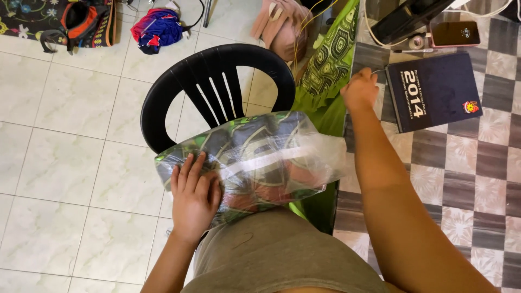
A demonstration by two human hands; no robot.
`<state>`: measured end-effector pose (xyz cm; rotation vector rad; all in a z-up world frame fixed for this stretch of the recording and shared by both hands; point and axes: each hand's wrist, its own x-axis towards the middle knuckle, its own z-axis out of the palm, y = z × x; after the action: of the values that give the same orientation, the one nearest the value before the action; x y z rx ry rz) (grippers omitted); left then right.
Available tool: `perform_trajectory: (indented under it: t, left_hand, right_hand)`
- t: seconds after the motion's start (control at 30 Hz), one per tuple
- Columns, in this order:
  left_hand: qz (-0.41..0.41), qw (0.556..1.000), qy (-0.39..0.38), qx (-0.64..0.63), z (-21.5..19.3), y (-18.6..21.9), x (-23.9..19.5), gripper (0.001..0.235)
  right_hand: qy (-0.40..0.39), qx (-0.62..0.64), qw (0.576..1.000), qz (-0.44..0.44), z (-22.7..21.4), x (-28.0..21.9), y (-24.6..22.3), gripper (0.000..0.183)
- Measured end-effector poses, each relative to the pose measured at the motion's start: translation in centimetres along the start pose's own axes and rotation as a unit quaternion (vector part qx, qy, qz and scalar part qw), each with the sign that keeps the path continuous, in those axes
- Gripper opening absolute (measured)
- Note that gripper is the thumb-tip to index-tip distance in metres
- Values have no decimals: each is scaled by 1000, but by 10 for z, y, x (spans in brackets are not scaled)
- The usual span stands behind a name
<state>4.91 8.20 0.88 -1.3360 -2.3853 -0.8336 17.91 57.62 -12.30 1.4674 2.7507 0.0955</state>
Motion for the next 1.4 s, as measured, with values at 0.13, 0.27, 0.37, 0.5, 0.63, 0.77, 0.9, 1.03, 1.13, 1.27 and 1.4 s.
perform_trajectory:
  t: [0.13,0.27,0.37,0.5,0.63,0.77,0.9,1.03,1.13,1.27,1.4]
  left_hand:
    - [4,1000,2,4,0,0,1,9]
    - [8,1000,7,11,0,1,2,9]
    - [10,1000,7,10,0,1,1,9]
    - [2,1000,4,15,1,0,1,9]
    - [2,1000,2,11,2,0,0,9]
    - [1,1000,-1,10,1,0,0,8]
    - [4,1000,-2,-3,-1,-1,0,8]
    - [-22,999,-26,31,-6,1,-5,11]
    - [-34,994,-55,84,-2,3,-21,20]
    - [-37,992,-65,106,3,10,-32,31]
    - [-47,991,-70,109,3,18,-36,38]
  right_hand:
    - [16,-60,996,-58,8,-3,3,29]
    - [28,-47,987,-150,2,-8,11,28]
    - [69,-49,972,-221,7,-4,22,26]
    - [92,27,963,-251,3,-8,28,14]
    - [106,220,933,-265,-14,-15,35,8]
    - [85,515,819,-238,-52,-26,30,8]
    - [-59,744,652,-133,-91,-35,-11,6]
    - [-182,788,554,-198,-135,-55,-44,5]
    - [-247,788,512,-236,-163,-76,-67,11]
    - [-293,712,556,-315,-208,-114,-103,17]
    - [-329,643,603,-338,-238,-162,-148,26]
